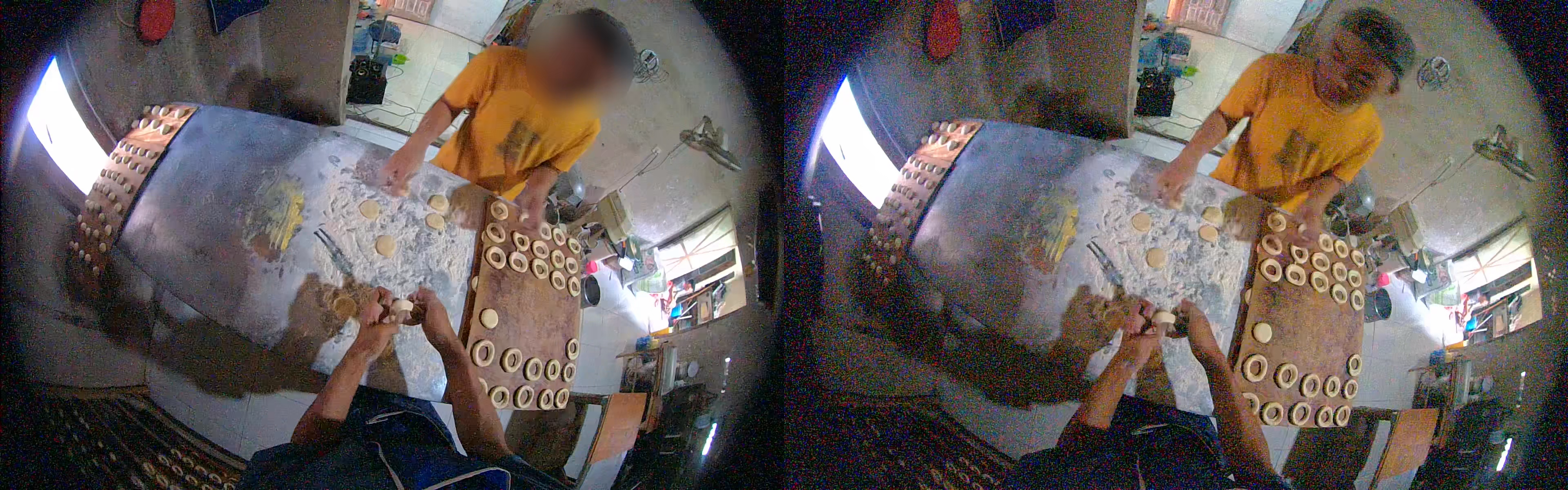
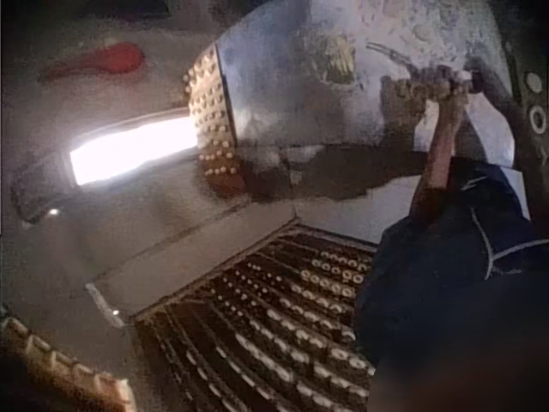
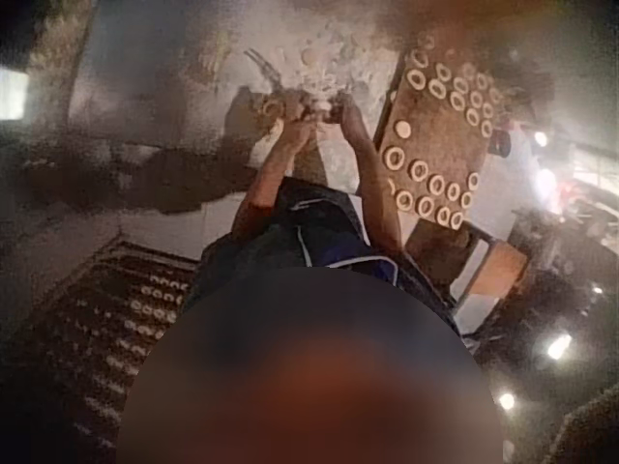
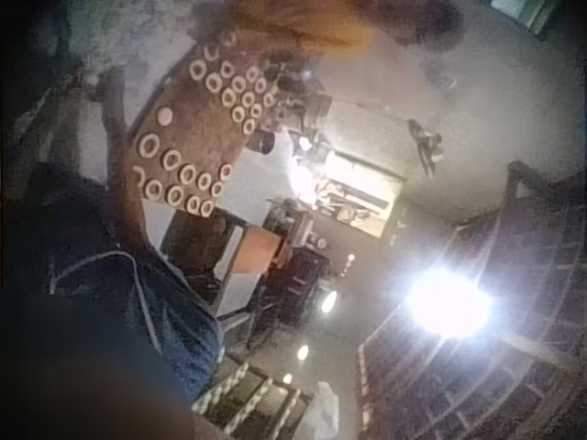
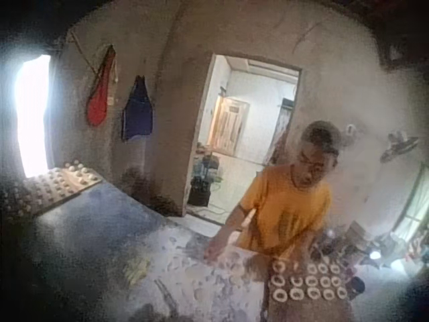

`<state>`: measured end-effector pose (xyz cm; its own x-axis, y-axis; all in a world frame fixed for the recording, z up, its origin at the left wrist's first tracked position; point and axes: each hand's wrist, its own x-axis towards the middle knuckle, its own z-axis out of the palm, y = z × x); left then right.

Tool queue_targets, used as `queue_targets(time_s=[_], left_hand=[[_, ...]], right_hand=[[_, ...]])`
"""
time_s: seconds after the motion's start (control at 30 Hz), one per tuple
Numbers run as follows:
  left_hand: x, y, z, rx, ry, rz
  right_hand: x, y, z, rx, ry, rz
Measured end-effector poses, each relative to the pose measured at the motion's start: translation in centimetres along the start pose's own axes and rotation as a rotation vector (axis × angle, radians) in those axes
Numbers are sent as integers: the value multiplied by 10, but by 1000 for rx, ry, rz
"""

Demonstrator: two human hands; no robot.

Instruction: The person shapes small dough balls into rings by hand and places them on a wooden board. A coworker performs the same task at the same table. The camera wearer also moves a completed board onto a multi-tiered rack.

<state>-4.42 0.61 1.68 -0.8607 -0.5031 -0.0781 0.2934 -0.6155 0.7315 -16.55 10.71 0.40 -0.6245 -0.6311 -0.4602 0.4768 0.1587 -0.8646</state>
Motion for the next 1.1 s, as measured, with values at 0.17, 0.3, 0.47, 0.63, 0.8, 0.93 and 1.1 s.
queue_targets(time_s=[0.17,0.3,0.47,0.63,0.8,0.93,1.1], left_hand=[[10,-23,18,345,174,130],[1,-46,65,766,201,254],[19,-85,110,82,331,-8],[21,-145,138,138,143,-131],[17,-202,177,653,53,-34],[19,-245,212,-164,-3,-280],[10,-291,249,849,-234,92]], right_hand=[[-31,-14,-12,65,-53,-201],[-35,5,-52,-743,218,-563],[-53,4,-92,-180,290,-318],[-87,-24,-147,-484,278,-266],[-128,-45,-201,-478,284,-396],[-131,20,-264,-556,478,-587],[-168,5,-320,-636,491,-319]])
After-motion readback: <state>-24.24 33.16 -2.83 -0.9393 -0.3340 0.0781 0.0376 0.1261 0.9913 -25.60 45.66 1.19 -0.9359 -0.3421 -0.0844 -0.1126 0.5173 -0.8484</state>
